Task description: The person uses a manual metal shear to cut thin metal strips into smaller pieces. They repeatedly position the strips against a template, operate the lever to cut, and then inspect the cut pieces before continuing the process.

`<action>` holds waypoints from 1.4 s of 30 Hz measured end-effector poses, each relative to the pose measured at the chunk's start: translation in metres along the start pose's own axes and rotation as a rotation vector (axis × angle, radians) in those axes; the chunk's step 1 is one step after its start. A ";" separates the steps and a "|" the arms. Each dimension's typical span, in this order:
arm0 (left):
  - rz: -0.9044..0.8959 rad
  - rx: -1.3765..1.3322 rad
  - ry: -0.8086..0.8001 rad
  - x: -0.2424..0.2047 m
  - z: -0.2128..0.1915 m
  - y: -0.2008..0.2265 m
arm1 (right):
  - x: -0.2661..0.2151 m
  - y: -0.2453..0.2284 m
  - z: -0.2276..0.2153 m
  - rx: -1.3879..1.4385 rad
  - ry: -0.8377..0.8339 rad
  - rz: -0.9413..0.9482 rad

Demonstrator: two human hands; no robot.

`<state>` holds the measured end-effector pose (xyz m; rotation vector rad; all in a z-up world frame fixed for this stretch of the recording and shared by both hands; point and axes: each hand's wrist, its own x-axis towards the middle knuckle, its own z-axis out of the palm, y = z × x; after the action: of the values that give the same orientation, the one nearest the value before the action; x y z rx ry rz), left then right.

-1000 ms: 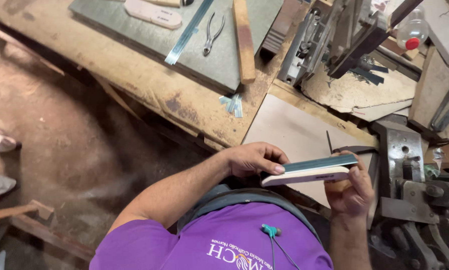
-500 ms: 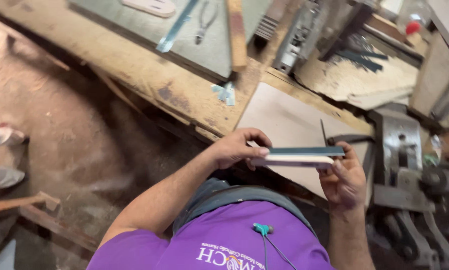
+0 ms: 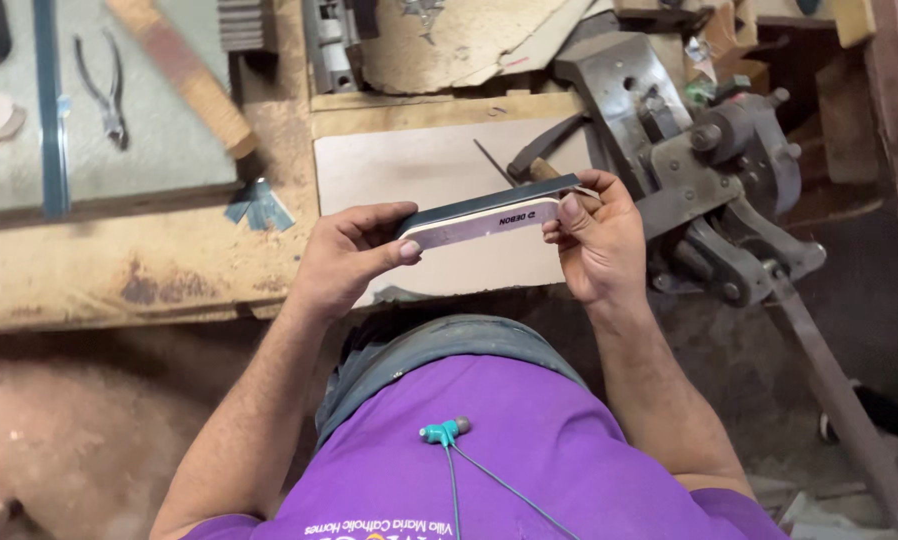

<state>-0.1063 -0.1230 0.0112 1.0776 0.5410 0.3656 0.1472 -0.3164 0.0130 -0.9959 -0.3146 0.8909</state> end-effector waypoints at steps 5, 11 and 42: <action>-0.033 -0.021 -0.060 0.024 -0.007 0.007 | -0.006 -0.007 0.011 0.027 0.069 -0.043; -0.039 -0.043 -0.152 0.050 -0.017 0.009 | -0.008 0.005 0.013 0.006 0.184 -0.159; -0.516 -0.680 -0.714 0.132 -0.015 -0.014 | -0.065 0.045 -0.014 0.608 0.146 -0.196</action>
<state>-0.0074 -0.0480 -0.0381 0.3284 0.0191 -0.2858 0.0928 -0.3639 -0.0221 -0.4522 -0.0071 0.6689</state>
